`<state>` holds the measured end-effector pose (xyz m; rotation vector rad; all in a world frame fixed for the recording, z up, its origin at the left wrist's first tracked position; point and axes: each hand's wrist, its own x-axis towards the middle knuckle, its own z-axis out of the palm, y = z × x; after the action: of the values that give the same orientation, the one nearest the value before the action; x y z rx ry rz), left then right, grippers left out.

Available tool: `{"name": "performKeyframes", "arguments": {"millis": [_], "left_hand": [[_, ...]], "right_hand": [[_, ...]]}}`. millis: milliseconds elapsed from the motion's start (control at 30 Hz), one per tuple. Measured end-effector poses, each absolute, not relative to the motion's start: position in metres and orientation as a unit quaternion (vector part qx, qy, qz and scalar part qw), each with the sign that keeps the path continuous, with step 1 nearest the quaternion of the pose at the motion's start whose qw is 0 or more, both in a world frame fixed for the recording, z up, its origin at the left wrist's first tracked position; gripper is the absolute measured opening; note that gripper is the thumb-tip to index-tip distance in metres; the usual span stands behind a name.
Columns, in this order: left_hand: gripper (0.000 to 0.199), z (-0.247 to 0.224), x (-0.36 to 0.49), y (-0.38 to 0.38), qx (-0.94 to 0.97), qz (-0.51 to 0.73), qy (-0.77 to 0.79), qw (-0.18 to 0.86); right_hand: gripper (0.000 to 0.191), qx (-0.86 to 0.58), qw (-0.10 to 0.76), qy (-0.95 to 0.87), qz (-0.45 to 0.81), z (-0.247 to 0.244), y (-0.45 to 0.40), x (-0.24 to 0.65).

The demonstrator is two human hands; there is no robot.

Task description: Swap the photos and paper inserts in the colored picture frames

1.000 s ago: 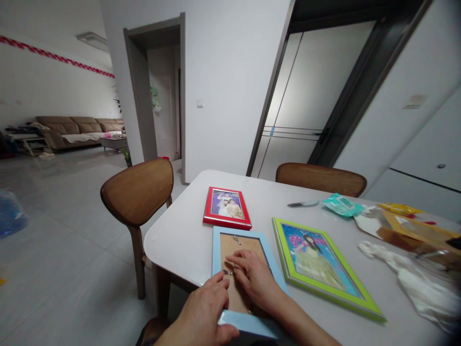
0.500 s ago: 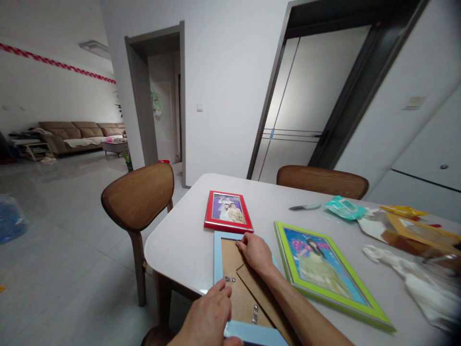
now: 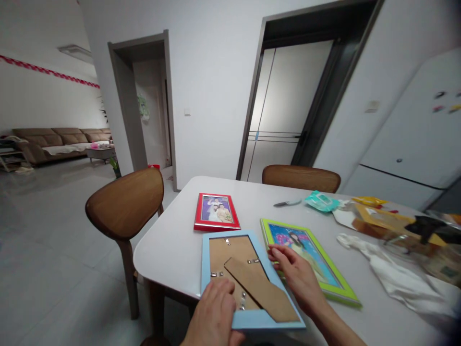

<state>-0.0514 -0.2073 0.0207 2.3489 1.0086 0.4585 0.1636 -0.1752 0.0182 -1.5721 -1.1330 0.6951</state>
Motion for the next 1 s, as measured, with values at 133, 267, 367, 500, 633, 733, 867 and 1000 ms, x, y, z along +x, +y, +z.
{"name": "performKeyframes", "arguments": {"millis": [133, 267, 367, 500, 633, 733, 867, 1000], "left_hand": [[0.014, 0.041, -0.038, -0.218, 0.772, 0.360, 0.344, 0.396], [0.022, 0.051, -0.001, -0.221, 0.627, 0.482, 0.270, 0.550], [0.048, 0.064, 0.019, -0.212, 0.557, 0.529, 0.274, 0.578], [0.056, 0.071, 0.036, -0.190, 0.559, 0.511, 0.267, 0.595], [0.036, 0.047, 0.066, -0.174, 0.643, 0.407, 0.311, 0.569], [0.027, 0.024, 0.090, -0.167, 0.707, 0.340, 0.383, 0.488], [0.027, 0.009, 0.106, -0.165, 0.734, 0.307, 0.428, 0.429], [0.029, 0.005, 0.106, -0.165, 0.758, 0.286, 0.446, 0.381]], "right_hand": [[0.036, -0.506, 0.574, -0.343, 0.545, 0.014, -0.209, 0.131], [0.039, -0.417, 0.628, -0.254, 0.605, 0.015, -0.213, 0.101], [0.055, -0.420, 0.696, -0.235, 0.532, 0.018, -0.204, 0.127], [0.062, -0.569, 0.652, -0.289, 0.409, 0.023, -0.190, 0.206], [0.055, -0.744, 0.489, -0.387, 0.240, 0.026, -0.180, 0.279], [0.051, -0.792, 0.400, -0.435, 0.156, 0.022, -0.171, 0.313], [0.048, -0.816, 0.350, -0.444, 0.118, 0.009, -0.161, 0.333], [0.045, -0.835, 0.308, -0.449, 0.082, -0.004, -0.156, 0.338]]}}
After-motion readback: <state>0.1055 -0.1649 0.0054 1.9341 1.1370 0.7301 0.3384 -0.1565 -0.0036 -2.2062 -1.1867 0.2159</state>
